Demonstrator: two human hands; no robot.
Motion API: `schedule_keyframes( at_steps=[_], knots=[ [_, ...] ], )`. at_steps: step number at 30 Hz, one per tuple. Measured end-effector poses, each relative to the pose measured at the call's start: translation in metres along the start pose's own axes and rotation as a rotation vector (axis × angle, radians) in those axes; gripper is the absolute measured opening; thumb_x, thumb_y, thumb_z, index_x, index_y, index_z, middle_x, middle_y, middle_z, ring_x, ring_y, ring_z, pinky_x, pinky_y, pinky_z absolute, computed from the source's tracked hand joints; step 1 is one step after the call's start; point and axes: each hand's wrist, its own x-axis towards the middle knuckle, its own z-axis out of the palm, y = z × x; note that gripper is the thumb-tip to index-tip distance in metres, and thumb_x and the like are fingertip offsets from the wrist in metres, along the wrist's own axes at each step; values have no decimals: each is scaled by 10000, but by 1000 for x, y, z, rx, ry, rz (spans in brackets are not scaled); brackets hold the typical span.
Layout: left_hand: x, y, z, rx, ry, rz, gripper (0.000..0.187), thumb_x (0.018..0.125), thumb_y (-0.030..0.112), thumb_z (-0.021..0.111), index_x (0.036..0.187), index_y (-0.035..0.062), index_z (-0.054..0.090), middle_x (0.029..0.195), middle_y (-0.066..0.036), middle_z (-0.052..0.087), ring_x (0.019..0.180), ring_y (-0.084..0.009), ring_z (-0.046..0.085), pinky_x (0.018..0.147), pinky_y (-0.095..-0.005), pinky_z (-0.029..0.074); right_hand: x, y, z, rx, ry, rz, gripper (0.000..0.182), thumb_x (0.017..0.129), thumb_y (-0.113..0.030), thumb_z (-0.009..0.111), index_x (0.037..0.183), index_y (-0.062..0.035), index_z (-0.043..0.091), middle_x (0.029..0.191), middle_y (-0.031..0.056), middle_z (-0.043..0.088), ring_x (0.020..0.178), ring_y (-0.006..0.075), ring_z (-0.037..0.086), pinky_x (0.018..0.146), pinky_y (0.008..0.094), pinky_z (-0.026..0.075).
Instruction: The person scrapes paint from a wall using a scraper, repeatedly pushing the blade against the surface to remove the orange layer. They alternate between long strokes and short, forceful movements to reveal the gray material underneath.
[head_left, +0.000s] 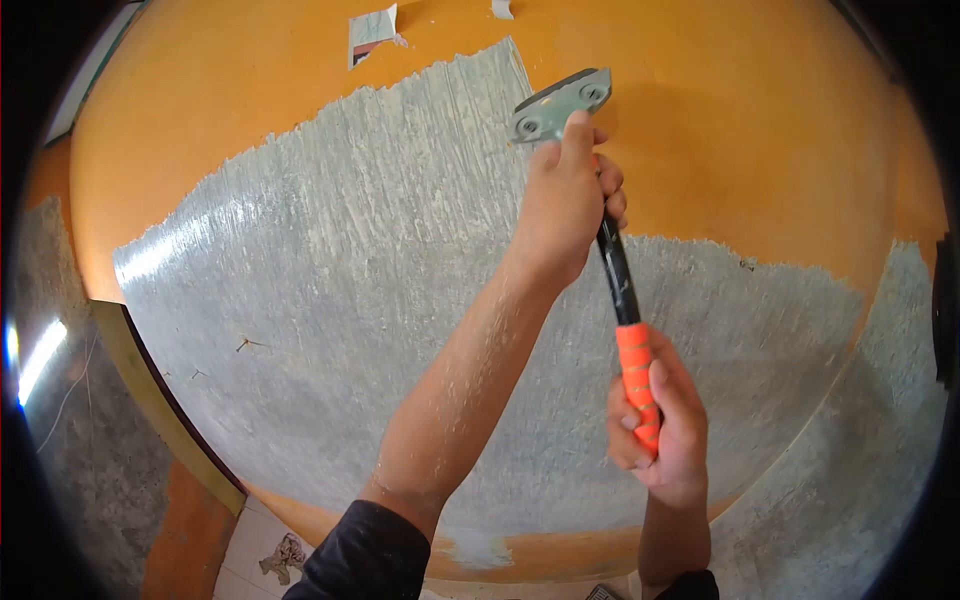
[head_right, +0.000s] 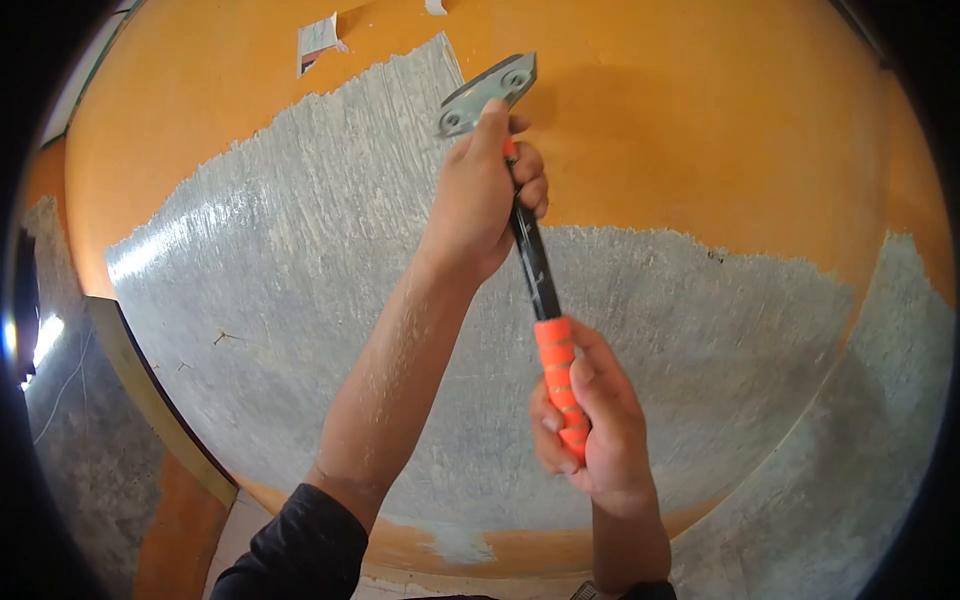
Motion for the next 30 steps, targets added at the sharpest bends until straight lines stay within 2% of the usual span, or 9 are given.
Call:
schedule_keyframes(
  at_steps=[8, 15, 30],
  knots=[
    [44, 10, 4, 52, 3, -34, 366, 1042, 371, 402, 1095, 10, 430, 666, -11, 440, 541, -116, 444, 524, -289, 416, 31, -30, 16, -126, 108, -29, 431, 1056, -335, 391, 1430, -123, 407, 678, 34, 476, 352, 65, 323, 321, 222, 244],
    [48, 17, 7, 131, 37, -39, 384, 1031, 338, 403, 1043, -36, 489, 671, -21, 459, 545, -117, 455, 526, -299, 446, 30, -32, 35, -97, 173, -27, 426, 1055, -332, 378, 1423, -119, 419, 666, 29, 466, 352, 61, 305, 320, 219, 241],
    [61, 27, 6, 78, 32, 13, 378, 1028, 321, 409, 1037, -42, 512, 661, -22, 459, 535, -121, 457, 529, -299, 454, 39, -42, 55, -189, 244, -40, 432, 1052, -340, 387, 1417, -112, 426, 658, 31, 475, 345, 64, 313, 320, 216, 242]
  ],
)
